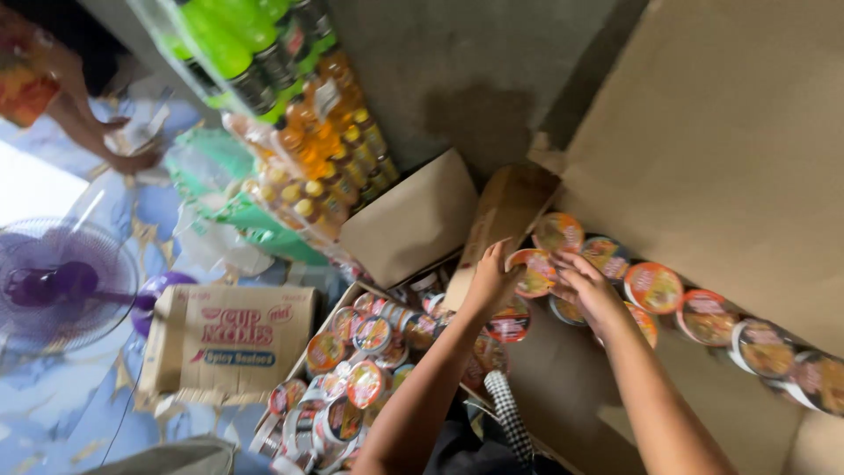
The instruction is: Organizing and packing various flavors of cup noodles into a cardboard box.
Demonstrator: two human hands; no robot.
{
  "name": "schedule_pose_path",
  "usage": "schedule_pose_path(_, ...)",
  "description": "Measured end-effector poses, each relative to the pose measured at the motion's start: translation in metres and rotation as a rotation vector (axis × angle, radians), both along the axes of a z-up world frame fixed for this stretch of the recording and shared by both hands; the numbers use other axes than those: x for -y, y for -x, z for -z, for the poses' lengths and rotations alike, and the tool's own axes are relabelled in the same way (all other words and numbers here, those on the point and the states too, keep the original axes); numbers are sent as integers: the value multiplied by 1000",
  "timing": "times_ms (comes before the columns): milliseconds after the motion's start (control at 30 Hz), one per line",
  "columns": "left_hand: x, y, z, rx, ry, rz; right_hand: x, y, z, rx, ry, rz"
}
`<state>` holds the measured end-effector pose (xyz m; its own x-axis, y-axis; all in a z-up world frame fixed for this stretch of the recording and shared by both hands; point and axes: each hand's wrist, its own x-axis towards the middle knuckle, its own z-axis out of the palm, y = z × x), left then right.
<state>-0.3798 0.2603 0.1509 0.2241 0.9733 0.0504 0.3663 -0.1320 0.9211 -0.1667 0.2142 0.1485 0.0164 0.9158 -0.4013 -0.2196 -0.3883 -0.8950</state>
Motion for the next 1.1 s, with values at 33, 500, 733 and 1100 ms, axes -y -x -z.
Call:
schedule_pose_path(33, 6, -16, 0, 3, -9, 28, 9, -17, 4, 3, -9, 28)
schedule_pose_path(500, 86, -223, 25, -65, -53, 408, 159, -221, 21, 71, 66, 505)
schedule_pose_path(733, 125, -309, 39, -36, 152, 566, 219, -299, 52, 383, 124, 588)
schedule_pose_path(1100, 181, -403, 68, -69, 455, 765, 237, -376, 82, 515, 72, 493)
